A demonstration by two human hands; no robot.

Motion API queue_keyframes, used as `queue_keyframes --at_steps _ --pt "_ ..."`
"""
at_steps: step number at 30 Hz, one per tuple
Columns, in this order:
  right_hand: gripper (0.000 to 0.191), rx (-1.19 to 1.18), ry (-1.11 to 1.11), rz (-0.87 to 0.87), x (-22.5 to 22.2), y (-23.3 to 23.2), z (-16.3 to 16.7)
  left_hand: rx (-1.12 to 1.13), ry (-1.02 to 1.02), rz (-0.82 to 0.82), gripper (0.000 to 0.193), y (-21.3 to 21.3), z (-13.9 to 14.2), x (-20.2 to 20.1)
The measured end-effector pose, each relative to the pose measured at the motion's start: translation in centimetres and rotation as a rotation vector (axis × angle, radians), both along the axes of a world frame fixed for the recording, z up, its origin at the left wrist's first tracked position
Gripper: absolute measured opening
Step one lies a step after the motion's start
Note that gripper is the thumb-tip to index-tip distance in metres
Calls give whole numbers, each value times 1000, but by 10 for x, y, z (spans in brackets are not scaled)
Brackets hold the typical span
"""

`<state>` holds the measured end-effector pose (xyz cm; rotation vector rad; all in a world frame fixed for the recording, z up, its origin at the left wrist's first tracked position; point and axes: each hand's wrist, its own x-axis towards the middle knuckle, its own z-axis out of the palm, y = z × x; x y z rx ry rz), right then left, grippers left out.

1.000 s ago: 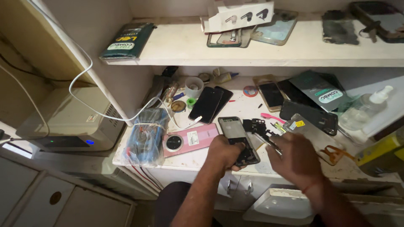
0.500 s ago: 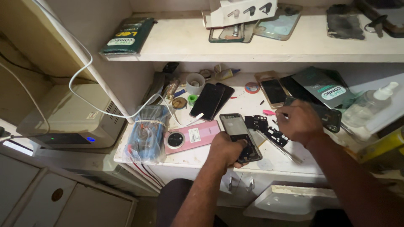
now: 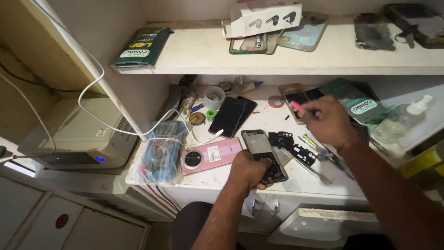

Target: The person holds a disassembled smartphone on a cluttered repair workbench and uses a pry tool and tweezers to work on its internal components, prying at the frame and handling small internal parts while other phones and repair supplies sit around the bench.

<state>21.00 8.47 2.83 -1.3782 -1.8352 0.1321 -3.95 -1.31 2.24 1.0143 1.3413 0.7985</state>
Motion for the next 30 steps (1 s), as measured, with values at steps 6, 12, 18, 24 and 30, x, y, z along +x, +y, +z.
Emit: queue_keyframes --at_steps 6,12,18,24,30 --pt "17 26 479 -83 1 -19 24 -39 -40 32 23 1 2 1" --pt "17 -25 463 -20 -1 -29 9 -3 63 -6 28 0 5 -1" --pt "24 15 391 103 0 -25 -13 -29 -4 11 24 -2 6 -1" --pt "21 22 622 153 3 -35 -4 -61 -14 66 21 -1 7 1" --pt "18 246 694 280 0 -60 26 -45 -10 21 27 -1 8 -1"
